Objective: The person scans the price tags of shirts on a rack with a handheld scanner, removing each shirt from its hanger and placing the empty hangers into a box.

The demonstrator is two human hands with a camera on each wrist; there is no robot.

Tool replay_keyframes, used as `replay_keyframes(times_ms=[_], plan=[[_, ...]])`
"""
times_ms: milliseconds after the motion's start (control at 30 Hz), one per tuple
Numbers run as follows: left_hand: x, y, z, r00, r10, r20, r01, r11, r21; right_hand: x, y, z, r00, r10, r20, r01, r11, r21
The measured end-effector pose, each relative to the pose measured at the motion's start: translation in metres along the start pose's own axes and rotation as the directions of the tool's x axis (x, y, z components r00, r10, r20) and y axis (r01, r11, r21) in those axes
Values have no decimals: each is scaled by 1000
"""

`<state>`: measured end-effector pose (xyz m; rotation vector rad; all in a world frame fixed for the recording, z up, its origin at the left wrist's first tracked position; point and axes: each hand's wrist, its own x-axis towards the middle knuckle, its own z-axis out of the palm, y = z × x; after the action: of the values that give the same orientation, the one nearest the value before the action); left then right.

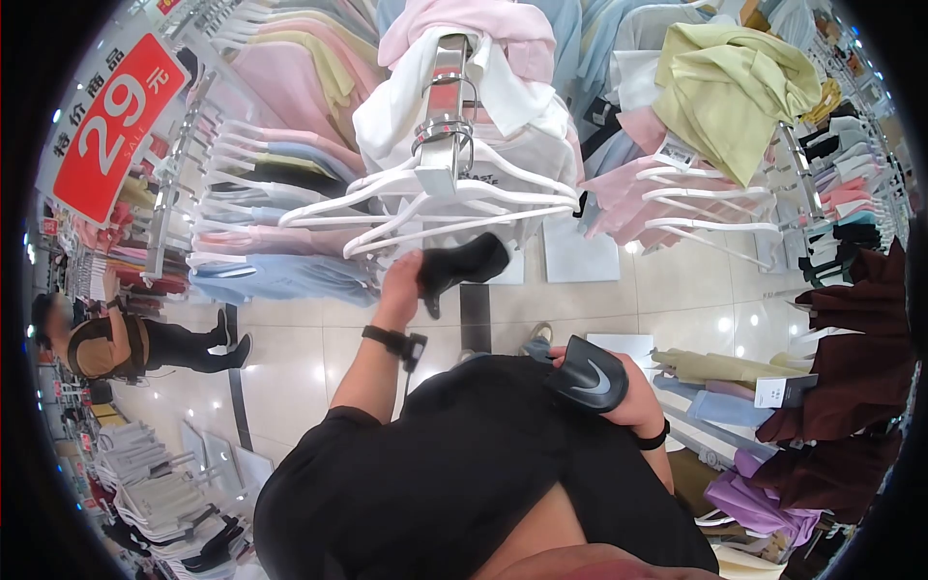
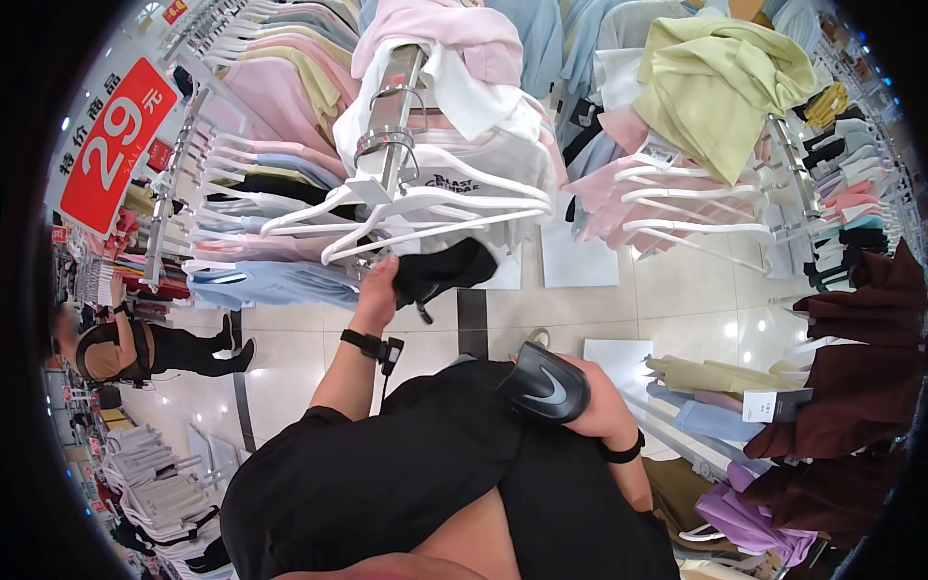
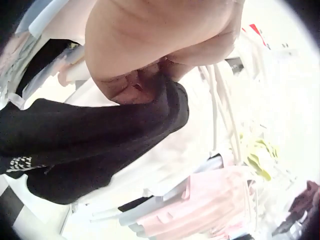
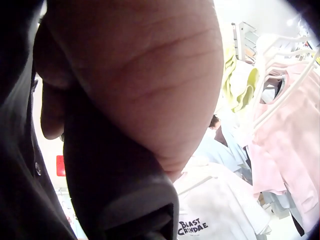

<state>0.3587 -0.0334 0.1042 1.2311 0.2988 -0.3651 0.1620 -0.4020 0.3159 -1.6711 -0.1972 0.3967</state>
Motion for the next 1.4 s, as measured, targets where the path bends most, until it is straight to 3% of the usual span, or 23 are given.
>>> replay_keyframes(times_ms=[33,67,133,200,233,300,433,533,567,600,667,767,867,967,1067,1167,1267,1367,1400], plan=[[-7,-7,8,999,35,14,-36,996,87,0,1,0,1000,0,-1,0,1000,-3],[-19,-2,19,999,51,-15,-42,932,361,0,3,-1,1000,-1,-2,1,1000,-6],[-39,-2,46,998,50,-32,-33,912,408,0,5,0,1000,-11,-5,11,1000,-7],[-58,-4,63,982,120,146,-174,875,452,2,4,3,999,-31,-10,31,1000,-2],[-81,27,85,982,-32,188,-50,910,412,4,3,3,999,-32,23,31,999,43],[-103,52,101,942,-61,330,-48,949,311,10,-3,3,995,-36,90,24,991,132],[-144,102,136,845,-114,523,85,993,78,15,7,7,992,-73,105,69,997,38],[-162,120,153,783,-156,602,91,986,136,17,15,10,989,-21,146,13,998,59],[-164,123,157,794,-123,596,51,989,136,18,10,10,987,8,163,-20,997,73],[-165,127,158,791,-31,611,-135,965,224,18,4,10,988,-5,153,1,1000,26],[-162,135,156,736,143,662,-483,796,366,17,-1,8,986,-7,165,23,995,-96],[-159,139,156,675,321,664,-698,570,434,11,6,10,987,5,163,40,962,-271],[-154,129,151,648,355,674,-741,502,447,8,13,11,996,-11,88,42,936,-350],[-156,130,148,701,214,680,-692,435,576,5,8,13,999,22,-46,-35,945,-324],[-149,125,142,697,214,684,-699,413,583,5,5,11,997,40,-62,-57,950,-306],[-147,129,142,698,210,685,-607,682,409,4,11,10,991,28,-132,-57,973,-224],[-123,103,124,702,126,701,-430,860,276,-4,-3,10,967,82,-241,-73,996,46],[-121,81,132,553,272,787,-607,779,158,-15,-6,2,976,77,-203,-72,997,31],[-123,74,135,536,216,816,-597,781,185,-20,-3,-2,982,60,-180,-57,998,19]])
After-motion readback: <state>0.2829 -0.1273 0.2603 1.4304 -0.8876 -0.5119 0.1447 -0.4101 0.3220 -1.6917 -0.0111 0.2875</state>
